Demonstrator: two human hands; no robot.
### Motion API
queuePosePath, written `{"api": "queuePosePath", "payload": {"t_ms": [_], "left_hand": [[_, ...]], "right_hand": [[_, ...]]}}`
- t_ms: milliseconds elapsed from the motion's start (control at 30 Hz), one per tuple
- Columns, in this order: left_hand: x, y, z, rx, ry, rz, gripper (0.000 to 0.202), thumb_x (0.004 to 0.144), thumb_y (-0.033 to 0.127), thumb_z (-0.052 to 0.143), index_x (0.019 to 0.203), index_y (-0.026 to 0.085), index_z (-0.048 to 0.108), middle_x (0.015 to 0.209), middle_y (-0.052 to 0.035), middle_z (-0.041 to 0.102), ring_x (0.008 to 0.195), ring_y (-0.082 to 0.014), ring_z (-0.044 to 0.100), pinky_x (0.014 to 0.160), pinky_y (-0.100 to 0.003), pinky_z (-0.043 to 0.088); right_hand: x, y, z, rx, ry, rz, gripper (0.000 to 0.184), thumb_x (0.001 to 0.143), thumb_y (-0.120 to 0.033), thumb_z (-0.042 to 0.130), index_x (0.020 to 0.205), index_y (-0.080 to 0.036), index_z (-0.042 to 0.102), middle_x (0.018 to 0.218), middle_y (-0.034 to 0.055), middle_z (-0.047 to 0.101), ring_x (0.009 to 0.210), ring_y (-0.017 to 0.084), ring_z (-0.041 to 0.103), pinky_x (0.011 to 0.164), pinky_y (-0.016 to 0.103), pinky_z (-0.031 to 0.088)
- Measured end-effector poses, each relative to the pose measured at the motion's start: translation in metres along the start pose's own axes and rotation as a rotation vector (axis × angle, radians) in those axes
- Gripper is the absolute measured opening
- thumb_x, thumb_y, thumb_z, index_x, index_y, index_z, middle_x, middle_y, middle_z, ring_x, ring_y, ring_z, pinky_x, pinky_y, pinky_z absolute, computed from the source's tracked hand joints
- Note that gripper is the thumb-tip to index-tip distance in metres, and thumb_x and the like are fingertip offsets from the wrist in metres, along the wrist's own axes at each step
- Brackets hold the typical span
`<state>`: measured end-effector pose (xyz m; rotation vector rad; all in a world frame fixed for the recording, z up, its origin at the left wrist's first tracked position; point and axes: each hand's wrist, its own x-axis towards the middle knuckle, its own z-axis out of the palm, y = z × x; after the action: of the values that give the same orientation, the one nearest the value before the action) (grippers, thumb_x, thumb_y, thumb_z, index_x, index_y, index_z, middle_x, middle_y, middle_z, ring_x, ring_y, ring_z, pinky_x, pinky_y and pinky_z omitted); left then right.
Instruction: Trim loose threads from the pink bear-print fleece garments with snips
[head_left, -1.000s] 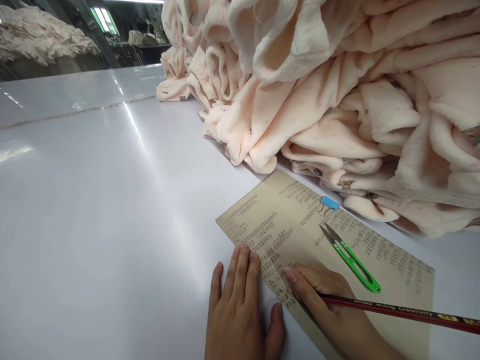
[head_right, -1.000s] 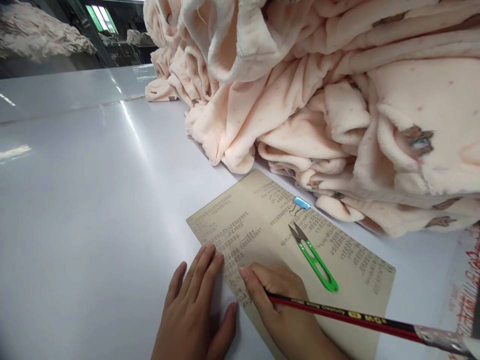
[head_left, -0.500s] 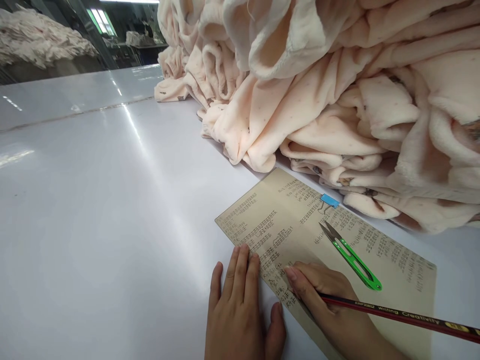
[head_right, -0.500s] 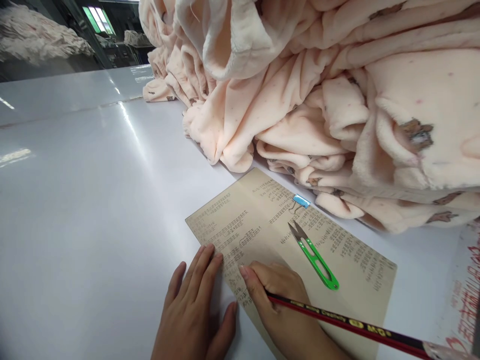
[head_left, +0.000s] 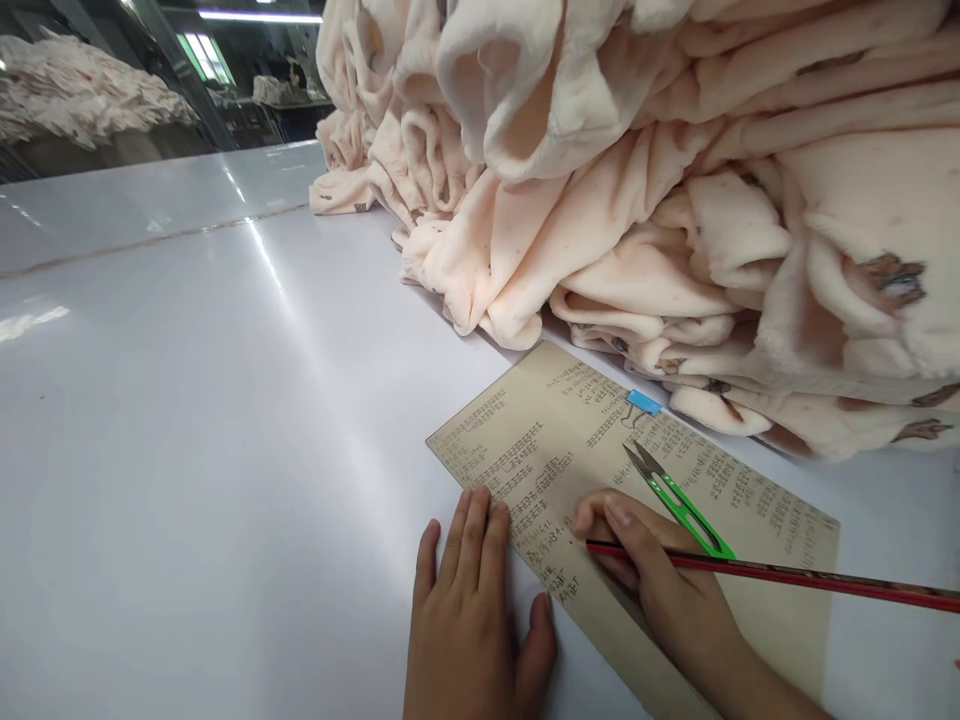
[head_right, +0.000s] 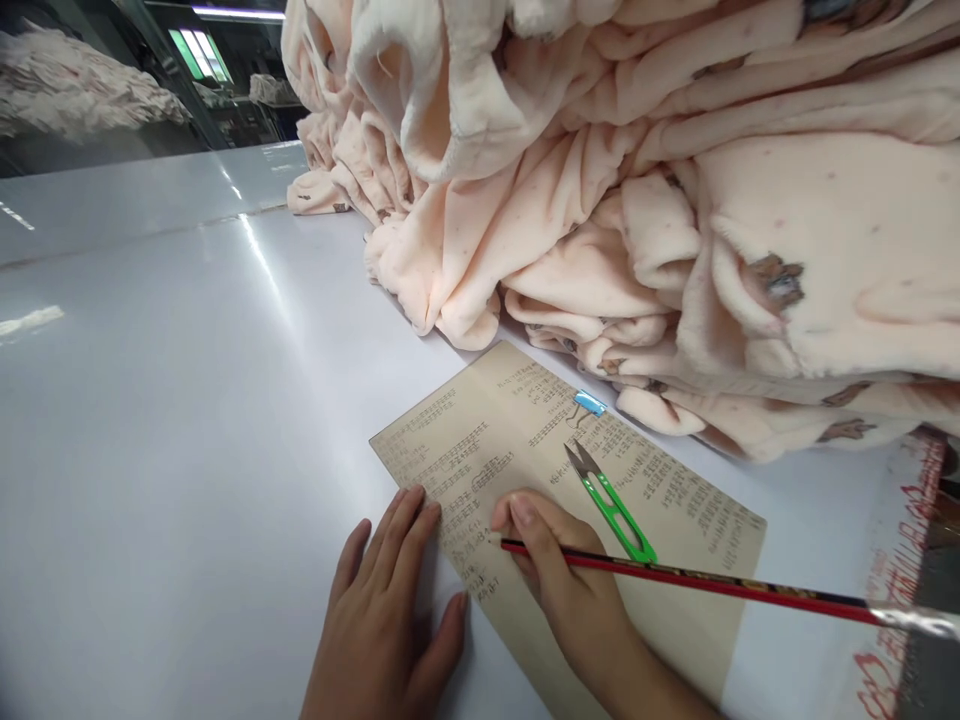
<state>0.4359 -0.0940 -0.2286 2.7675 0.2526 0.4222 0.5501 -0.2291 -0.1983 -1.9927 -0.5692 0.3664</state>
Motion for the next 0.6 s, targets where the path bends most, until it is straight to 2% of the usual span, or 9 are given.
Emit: {"api": "queuePosePath", "payload": {"t_ms": [100, 200, 267, 367, 433, 500, 600], "left_hand": [[0.003, 0.005, -0.007, -0.005, -0.04, -0.015, 0.054, 0.084, 0.029, 0.044, 0.135, 0.017, 0.031, 0.142, -0.0096, 0.038, 0.13, -0.024, 0.035, 0.105, -0.05, 0.03], [0.005, 0.01, -0.014, -0.014, -0.077, -0.063, 0.051, 0.082, 0.027, 0.045, 0.131, 0.017, 0.035, 0.14, -0.0104, 0.04, 0.13, -0.0235, 0.034, 0.106, -0.051, 0.028], [0.005, 0.011, -0.014, -0.024, -0.056, -0.089, 0.048, 0.082, 0.027, 0.045, 0.129, 0.016, 0.037, 0.139, -0.0107, 0.041, 0.13, -0.0232, 0.035, 0.106, -0.051, 0.027], [0.003, 0.006, -0.01, -0.051, 0.022, -0.105, 0.047, 0.084, 0.028, 0.041, 0.128, 0.014, 0.036, 0.137, -0.0107, 0.042, 0.128, -0.0222, 0.037, 0.106, -0.044, 0.03], [0.002, 0.0, -0.009, -0.082, 0.054, -0.085, 0.047, 0.084, 0.031, 0.04, 0.128, 0.013, 0.036, 0.134, -0.0116, 0.046, 0.123, -0.023, 0.043, 0.103, -0.04, 0.035], [0.001, -0.006, -0.011, -0.116, 0.076, -0.068, 0.048, 0.083, 0.034, 0.041, 0.125, 0.01, 0.04, 0.128, -0.0146, 0.051, 0.116, -0.0268, 0.049, 0.099, -0.041, 0.04], [0.001, -0.007, -0.019, -0.173, 0.1, -0.052, 0.043, 0.081, 0.035, 0.042, 0.113, 0.008, 0.049, 0.114, -0.0197, 0.058, 0.1, -0.034, 0.059, 0.086, -0.049, 0.047]], "right_hand": [[0.004, -0.004, -0.002, 0.046, 0.023, -0.051, 0.041, 0.095, -0.045, 0.029, 0.069, -0.02, 0.048, 0.064, -0.0035, 0.047, 0.061, 0.011, 0.049, 0.058, 0.024, 0.042], [0.005, -0.003, 0.001, 0.019, 0.051, -0.089, 0.037, 0.094, -0.045, 0.036, 0.076, -0.017, 0.052, 0.063, -0.0049, 0.049, 0.055, 0.009, 0.05, 0.054, 0.025, 0.043], [0.005, -0.002, 0.002, -0.067, 0.1, -0.089, 0.031, 0.093, -0.042, 0.042, 0.084, -0.015, 0.056, 0.064, -0.0052, 0.053, 0.052, 0.008, 0.051, 0.052, 0.024, 0.044], [-0.001, -0.002, -0.005, -0.245, 0.183, -0.105, 0.023, 0.089, -0.038, 0.052, 0.09, -0.016, 0.06, 0.084, 0.0002, 0.062, 0.069, 0.012, 0.059, 0.066, 0.031, 0.05], [-0.017, -0.004, -0.017, -0.328, 0.281, -0.124, 0.026, 0.087, -0.035, 0.056, 0.105, -0.017, 0.058, 0.102, 0.0044, 0.061, 0.087, 0.017, 0.06, 0.077, 0.039, 0.049], [-0.046, -0.003, -0.03, -0.382, 0.394, -0.157, 0.033, 0.087, -0.034, 0.056, 0.115, -0.018, 0.053, 0.117, 0.0071, 0.055, 0.102, 0.022, 0.055, 0.086, 0.045, 0.045], [-0.105, 0.006, -0.038, -0.433, 0.477, -0.23, 0.029, 0.087, -0.035, 0.054, 0.112, -0.019, 0.055, 0.114, 0.0065, 0.056, 0.101, 0.021, 0.055, 0.085, 0.043, 0.045]]}}
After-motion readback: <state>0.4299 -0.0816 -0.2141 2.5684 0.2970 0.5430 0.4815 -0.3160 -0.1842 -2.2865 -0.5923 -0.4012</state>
